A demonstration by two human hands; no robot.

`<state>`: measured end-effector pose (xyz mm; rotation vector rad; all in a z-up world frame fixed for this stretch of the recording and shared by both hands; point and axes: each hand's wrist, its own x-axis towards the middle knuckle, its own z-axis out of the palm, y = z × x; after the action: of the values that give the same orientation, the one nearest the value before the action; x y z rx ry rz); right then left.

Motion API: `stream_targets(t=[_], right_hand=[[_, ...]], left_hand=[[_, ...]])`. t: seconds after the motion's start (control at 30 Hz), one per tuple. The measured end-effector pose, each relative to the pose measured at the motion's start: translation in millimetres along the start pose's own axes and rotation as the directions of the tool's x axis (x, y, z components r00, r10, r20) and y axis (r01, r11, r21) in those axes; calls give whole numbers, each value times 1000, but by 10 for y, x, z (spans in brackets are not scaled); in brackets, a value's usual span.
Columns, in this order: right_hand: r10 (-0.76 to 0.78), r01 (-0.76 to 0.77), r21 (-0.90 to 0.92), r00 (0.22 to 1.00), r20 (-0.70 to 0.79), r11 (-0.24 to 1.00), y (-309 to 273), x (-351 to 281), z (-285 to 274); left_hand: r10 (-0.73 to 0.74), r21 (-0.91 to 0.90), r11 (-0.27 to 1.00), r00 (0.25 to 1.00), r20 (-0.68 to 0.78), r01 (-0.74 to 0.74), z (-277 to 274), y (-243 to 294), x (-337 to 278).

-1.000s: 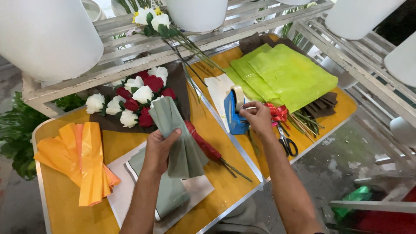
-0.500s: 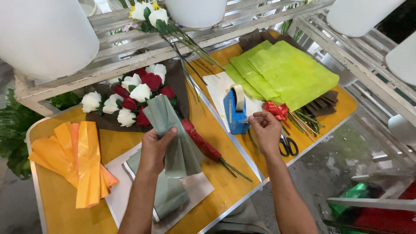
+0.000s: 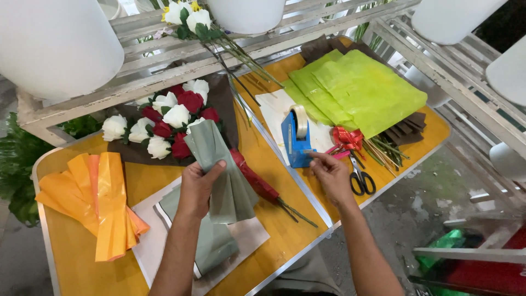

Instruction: Folding decorative paper and wrapping a floral foam block to prepare a base for a flower arrangement.

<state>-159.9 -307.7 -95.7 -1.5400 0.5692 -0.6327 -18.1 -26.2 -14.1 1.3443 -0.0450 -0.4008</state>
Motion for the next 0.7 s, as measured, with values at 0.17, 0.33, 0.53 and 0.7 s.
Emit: stream_targets(t=[0.17, 0.33, 0.53, 0.7], right_hand=[[-131, 159, -266, 984, 120, 951, -114, 7, 71], [-159, 221, -406, 971, 179, 887, 143, -2, -64], [-203, 276, -387, 954, 220, 879, -305, -352, 159], [-365, 406, 15, 805, 468, 914, -813, -364, 539]], left_hand=[[-39, 24, 999, 999, 14, 39, -5, -72, 43], [-43, -6, 999, 998, 51, 43, 64, 38, -68], [-33, 2, 999, 993, 111, 32, 94, 149, -110], [19, 93, 995, 983, 184, -36, 27, 46, -98]])
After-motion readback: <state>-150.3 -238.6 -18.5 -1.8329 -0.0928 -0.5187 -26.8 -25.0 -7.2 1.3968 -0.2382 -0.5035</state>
